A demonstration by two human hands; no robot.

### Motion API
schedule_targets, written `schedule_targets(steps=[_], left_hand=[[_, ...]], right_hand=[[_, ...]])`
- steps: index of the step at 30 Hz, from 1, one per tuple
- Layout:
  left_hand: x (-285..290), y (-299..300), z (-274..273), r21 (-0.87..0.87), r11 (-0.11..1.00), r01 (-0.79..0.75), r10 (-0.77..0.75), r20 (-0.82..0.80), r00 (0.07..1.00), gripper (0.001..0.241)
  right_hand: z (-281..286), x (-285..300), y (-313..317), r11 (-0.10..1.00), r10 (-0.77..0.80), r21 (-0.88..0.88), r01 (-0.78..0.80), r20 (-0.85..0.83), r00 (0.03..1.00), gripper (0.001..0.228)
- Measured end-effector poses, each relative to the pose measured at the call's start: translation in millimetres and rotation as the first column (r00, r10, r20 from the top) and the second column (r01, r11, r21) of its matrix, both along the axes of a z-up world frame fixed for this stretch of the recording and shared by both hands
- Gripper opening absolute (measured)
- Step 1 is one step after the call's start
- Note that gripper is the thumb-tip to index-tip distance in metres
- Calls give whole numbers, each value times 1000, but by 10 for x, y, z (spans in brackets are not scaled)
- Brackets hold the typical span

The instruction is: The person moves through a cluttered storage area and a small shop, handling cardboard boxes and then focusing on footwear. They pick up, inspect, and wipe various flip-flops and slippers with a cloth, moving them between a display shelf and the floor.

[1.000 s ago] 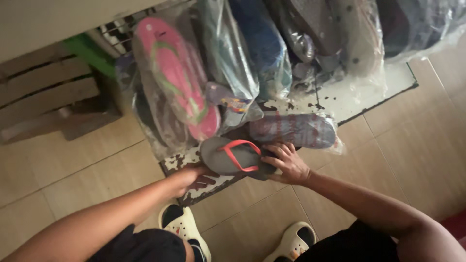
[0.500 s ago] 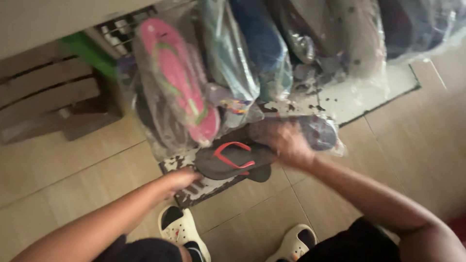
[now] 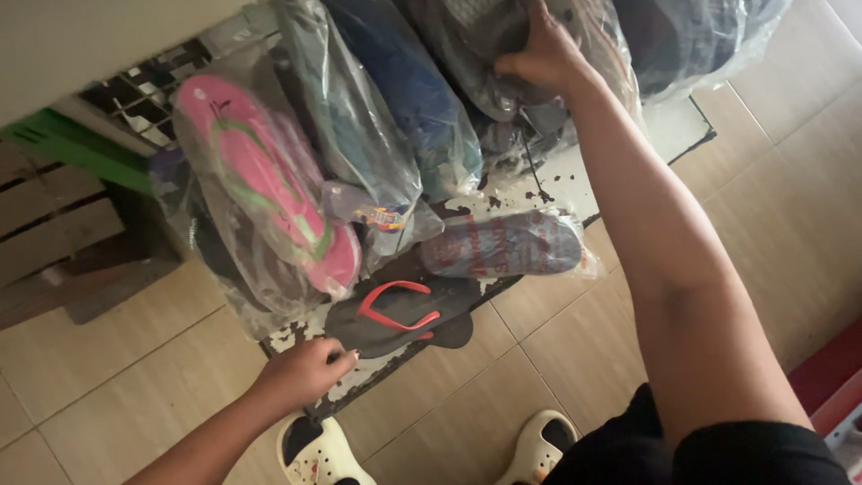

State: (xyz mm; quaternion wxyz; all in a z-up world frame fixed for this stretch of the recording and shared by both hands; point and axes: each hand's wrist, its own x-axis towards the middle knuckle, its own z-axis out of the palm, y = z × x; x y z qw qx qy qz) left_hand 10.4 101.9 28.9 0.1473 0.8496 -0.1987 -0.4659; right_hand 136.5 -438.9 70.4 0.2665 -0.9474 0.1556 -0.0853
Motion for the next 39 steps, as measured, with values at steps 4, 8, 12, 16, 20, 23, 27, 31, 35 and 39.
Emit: schedule_targets(steps=[4,8,12,16,20,23,27,31,35,39], left_hand=[[71,-88,152,-59,997,44,-46,-33,998,43],[236,-282,533,-102,986,131,-139,-83,987,41],[343,-566,1088,-179,897,404,-410,1,912,59],[43,-1039,1382,-380,670,638,-401,538,741,64],[-308,-1422,1401,-239,619,748,59,964,259,91],[-495,-1616,1156,-204,629,750,282,959,25,72],[-534,-2042,474,-189,538,821,413,909,-61,45],[-583,-1915,-252,-331,479,813,341,924,174,58],[-444,-1840,-565,-337,519,785,282,935,215,61],[-746,-2168,-233,-384,565,730,235,923,303,63]], right_hand=[[283,-442,-40,999,-27,48,22,98,995,91],[653,-1370,317,794,382,-539,-282,82,920,101],[619,-2019,1184,740,646,-151,-655,-111,755,98],[639,-2091,1705,761,577,-171,-626,-263,773,107],[991,-2412,1944,705,504,-421,-571,-268,821,93],[1204,-3000,2231,804,359,-427,-413,-206,910,86],[1289,-3321,2421,900,119,-408,-155,-114,986,76],[1235,-3392,2116,988,-32,-155,-4,-227,973,102],[1125,-3624,1925,994,-105,-72,85,-353,930,107],[932,-3669,1983,775,-305,-622,110,-216,928,100]])
